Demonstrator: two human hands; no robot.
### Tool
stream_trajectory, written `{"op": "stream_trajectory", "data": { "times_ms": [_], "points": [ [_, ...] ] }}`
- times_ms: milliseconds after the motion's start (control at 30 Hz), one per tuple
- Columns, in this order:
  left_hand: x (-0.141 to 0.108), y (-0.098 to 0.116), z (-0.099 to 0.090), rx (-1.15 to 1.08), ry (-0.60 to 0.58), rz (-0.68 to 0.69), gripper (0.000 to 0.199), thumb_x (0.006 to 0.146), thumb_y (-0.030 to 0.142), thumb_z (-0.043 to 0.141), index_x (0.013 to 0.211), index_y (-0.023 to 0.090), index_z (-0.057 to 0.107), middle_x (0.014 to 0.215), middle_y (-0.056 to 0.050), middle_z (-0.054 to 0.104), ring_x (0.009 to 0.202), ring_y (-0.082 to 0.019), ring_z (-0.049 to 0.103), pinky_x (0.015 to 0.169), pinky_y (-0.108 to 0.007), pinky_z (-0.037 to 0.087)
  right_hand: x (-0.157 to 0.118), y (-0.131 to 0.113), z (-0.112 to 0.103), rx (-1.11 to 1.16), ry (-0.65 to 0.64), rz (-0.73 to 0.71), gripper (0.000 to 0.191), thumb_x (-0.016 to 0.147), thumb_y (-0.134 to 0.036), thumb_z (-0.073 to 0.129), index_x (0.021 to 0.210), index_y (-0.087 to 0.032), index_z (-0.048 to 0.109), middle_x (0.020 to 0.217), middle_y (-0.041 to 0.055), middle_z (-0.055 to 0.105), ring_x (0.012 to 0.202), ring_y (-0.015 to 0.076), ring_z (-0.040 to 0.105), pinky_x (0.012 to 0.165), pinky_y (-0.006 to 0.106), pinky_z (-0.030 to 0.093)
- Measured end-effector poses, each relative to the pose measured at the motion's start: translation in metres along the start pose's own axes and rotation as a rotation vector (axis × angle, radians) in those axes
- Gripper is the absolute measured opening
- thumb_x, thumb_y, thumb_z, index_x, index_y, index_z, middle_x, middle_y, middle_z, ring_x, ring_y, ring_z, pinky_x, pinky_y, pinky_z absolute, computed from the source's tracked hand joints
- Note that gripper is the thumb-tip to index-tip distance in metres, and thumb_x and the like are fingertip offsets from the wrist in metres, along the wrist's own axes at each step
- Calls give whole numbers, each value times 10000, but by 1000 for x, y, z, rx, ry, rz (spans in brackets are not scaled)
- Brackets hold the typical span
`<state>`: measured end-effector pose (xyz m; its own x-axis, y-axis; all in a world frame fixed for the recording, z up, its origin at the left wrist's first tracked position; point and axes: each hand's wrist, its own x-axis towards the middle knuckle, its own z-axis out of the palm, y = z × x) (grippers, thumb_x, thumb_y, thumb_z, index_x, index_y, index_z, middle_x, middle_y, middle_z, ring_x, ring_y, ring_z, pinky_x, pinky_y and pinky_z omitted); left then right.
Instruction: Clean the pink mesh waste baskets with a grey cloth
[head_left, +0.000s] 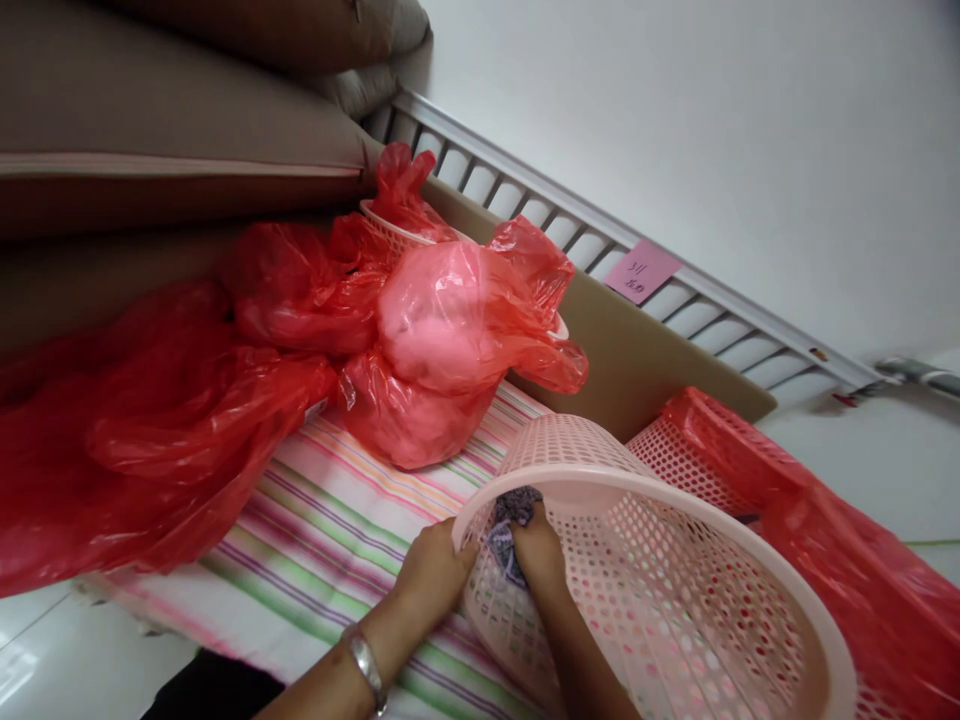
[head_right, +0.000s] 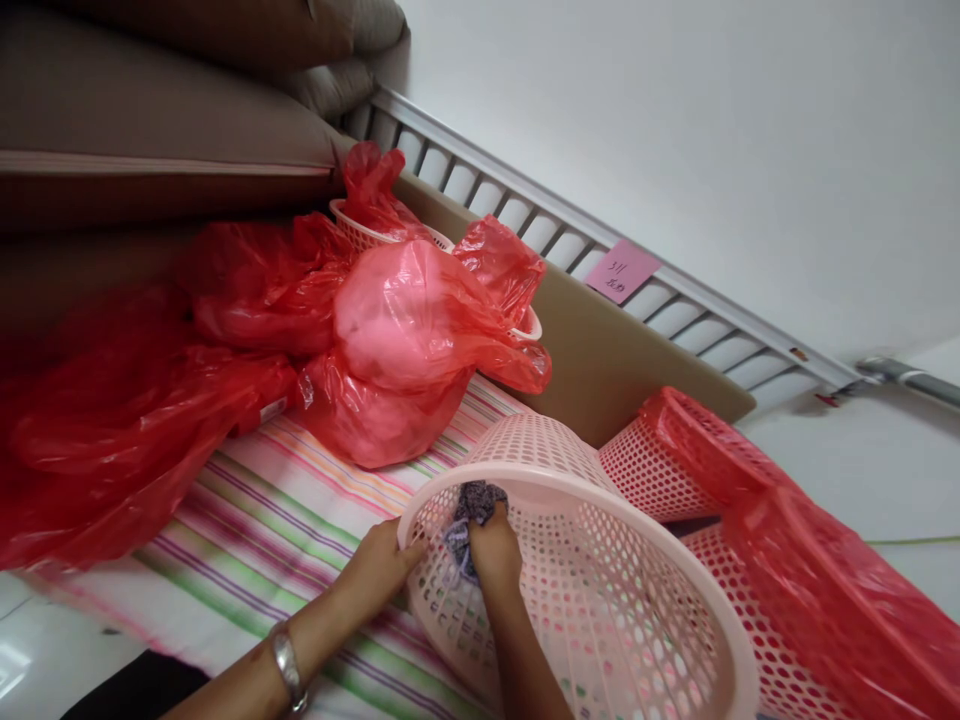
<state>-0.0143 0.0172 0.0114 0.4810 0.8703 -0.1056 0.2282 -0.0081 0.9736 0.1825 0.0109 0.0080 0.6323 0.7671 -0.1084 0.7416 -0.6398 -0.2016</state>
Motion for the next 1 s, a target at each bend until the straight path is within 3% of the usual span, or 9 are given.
{"op": "stream_trajectory", "data": {
  "times_ms": [467, 1000],
  "points": [
    [-8, 3, -2, -28, -34, 45, 303, 794, 299, 483, 906, 150, 721, 877, -90, 751, 826, -239, 679, 712, -284, 476, -19, 5, 0, -11, -25, -16, 468, 861, -212, 421, 1311, -93, 379, 1145, 153, 622, 1037, 252, 613, 835, 278, 422],
    [-5, 3, -1, -27, -24, 33, 314, 809, 319, 474, 910, 161, 726, 877, -77, 756, 829, -239, 684, 711, -283, 487, -29, 3, -1, 7, -50, -30, 425, 845, -252, 432, 1258, -153, 405, 1073, 119, 649, 983, 252, 630, 790, 279, 427]
  ]
}}
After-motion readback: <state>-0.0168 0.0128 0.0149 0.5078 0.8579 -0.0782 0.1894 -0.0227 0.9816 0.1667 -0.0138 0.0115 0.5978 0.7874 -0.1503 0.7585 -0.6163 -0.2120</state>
